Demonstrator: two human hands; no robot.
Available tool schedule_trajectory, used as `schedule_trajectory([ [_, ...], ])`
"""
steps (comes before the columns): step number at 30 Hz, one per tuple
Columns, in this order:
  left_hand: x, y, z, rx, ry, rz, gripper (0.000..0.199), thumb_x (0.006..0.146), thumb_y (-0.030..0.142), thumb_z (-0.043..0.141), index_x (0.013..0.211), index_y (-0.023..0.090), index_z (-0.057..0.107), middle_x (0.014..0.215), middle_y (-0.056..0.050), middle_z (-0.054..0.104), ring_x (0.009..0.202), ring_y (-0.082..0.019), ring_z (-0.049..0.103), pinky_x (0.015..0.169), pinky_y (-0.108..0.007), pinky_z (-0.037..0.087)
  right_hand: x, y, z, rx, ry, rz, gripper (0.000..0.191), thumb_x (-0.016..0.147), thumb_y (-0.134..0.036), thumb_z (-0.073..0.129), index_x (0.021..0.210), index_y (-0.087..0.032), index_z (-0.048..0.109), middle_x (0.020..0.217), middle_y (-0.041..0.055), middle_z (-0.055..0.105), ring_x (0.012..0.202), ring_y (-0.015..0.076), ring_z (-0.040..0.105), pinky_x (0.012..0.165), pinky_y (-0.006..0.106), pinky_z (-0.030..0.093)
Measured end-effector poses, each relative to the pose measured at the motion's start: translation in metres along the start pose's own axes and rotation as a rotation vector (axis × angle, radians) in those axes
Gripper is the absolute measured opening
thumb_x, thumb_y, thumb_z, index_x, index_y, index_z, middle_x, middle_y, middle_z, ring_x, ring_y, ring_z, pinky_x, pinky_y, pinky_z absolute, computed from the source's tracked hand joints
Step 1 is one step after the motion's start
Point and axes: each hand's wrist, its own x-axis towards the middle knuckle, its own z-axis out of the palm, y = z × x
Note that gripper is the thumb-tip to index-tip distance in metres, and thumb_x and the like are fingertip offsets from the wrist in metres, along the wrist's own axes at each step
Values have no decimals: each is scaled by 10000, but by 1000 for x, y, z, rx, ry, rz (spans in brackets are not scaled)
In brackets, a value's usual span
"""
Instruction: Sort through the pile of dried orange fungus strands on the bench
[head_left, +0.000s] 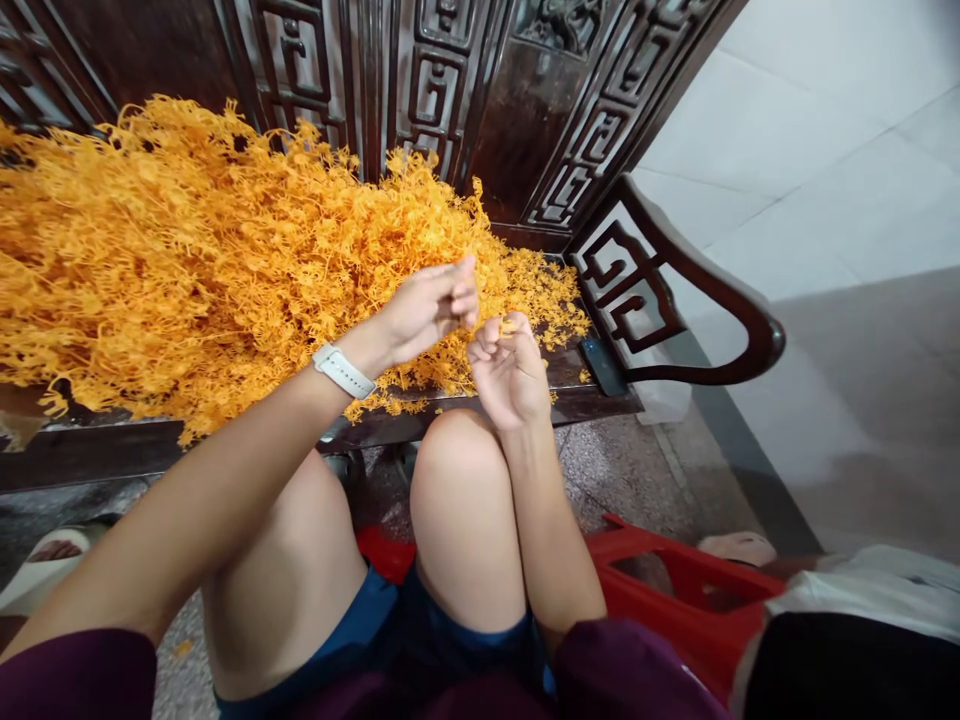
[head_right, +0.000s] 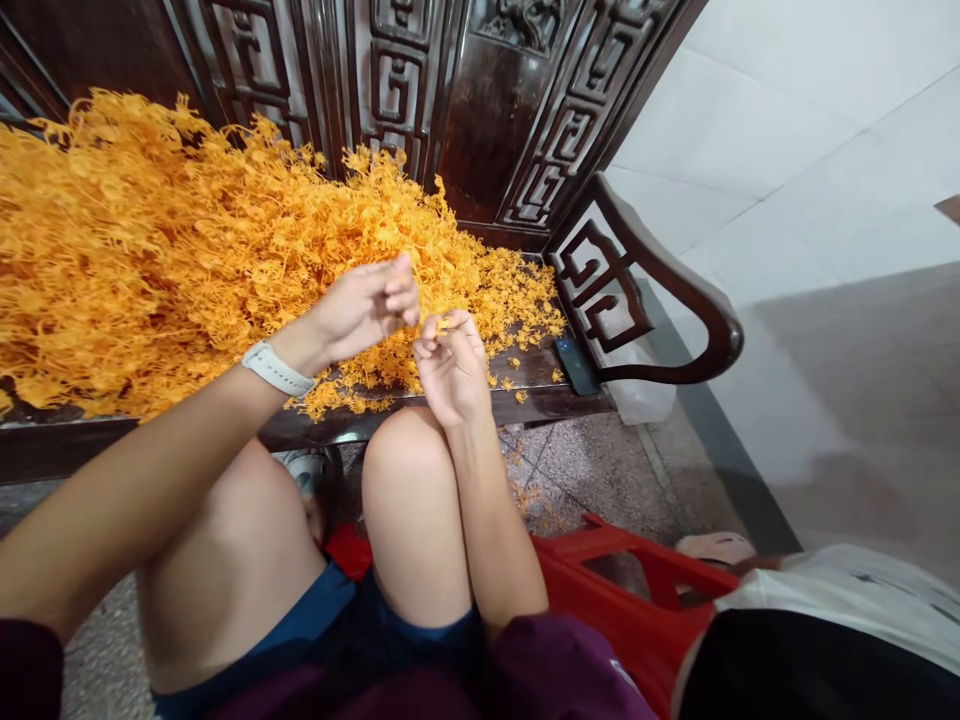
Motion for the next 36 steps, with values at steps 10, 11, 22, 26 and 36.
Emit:
schedule_trajectory([
  [10,8,2,-37,461,118,119,182,1070,217,559,904,172,620,599,42,594,550,-70,551,646,-230,463,-13,-4,-25,-278,-901,134,108,867,-166,769,960,-195,815,815,42,744,753,150,670,690,283,514],
  [11,9,-2,-38,504,87,125,171,1071,208,552,918,171,619,610,36,614,567,-74,567,657,-237,465,-14,-4,-28,-343,-1039,202,163,843,-157,807,1004,-181,821,850,57,768,778,157,693,711,288,529],
  [22,6,-8,-38,930,-6,195,224,1040,314,558,867,188,622,721,-2,691,660,-118,620,679,-286,436,-4,-18,-23,461,34,36,151,1026,-351,602,1103,-276,708,855,-10,741,649,135,560,577,269,517],
  [26,-1,-6,-29,1416,-26,327,311,1056,344,511,828,186,651,705,-30,683,619,-147,564,620,-325,315,1,-10,-17,-16,155,74,221,920,-435,713,1003,-236,663,748,-31,604,590,112,458,544,264,422],
  [36,-17,-15,-3,1965,-258,589,302,1045,210,463,1045,129,753,961,-136,799,899,-267,756,787,-404,446,14,6,-21,-711,162,-261,296,871,-467,813,999,-239,674,780,-42,565,621,98,422,549,261,342],
])
